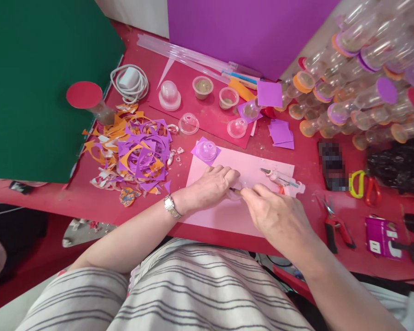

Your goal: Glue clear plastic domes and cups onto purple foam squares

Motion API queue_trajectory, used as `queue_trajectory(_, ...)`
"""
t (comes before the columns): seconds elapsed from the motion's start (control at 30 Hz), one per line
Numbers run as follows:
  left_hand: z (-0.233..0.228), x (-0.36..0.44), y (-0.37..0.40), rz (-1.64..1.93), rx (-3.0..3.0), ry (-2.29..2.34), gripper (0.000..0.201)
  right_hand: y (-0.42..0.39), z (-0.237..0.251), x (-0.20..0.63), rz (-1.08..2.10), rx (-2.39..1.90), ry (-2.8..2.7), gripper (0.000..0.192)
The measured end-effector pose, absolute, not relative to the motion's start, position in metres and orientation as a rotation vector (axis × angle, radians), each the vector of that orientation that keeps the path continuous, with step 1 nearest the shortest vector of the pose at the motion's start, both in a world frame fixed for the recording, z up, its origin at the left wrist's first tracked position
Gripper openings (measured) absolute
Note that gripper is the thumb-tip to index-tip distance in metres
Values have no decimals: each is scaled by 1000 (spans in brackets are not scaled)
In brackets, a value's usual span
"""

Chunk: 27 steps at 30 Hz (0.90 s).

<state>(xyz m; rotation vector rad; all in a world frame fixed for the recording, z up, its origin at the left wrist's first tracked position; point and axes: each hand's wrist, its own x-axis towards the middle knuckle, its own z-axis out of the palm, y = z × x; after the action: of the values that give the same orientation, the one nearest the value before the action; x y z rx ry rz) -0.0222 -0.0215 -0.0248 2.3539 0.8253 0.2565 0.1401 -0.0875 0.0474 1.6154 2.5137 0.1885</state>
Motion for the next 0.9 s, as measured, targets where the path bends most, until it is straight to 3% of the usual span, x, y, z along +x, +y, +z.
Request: queue_trajectory(0.9, -33, -20, -21, 391, 2367, 799, 16, -67, 60, 132, 31, 1528, 2317, 27)
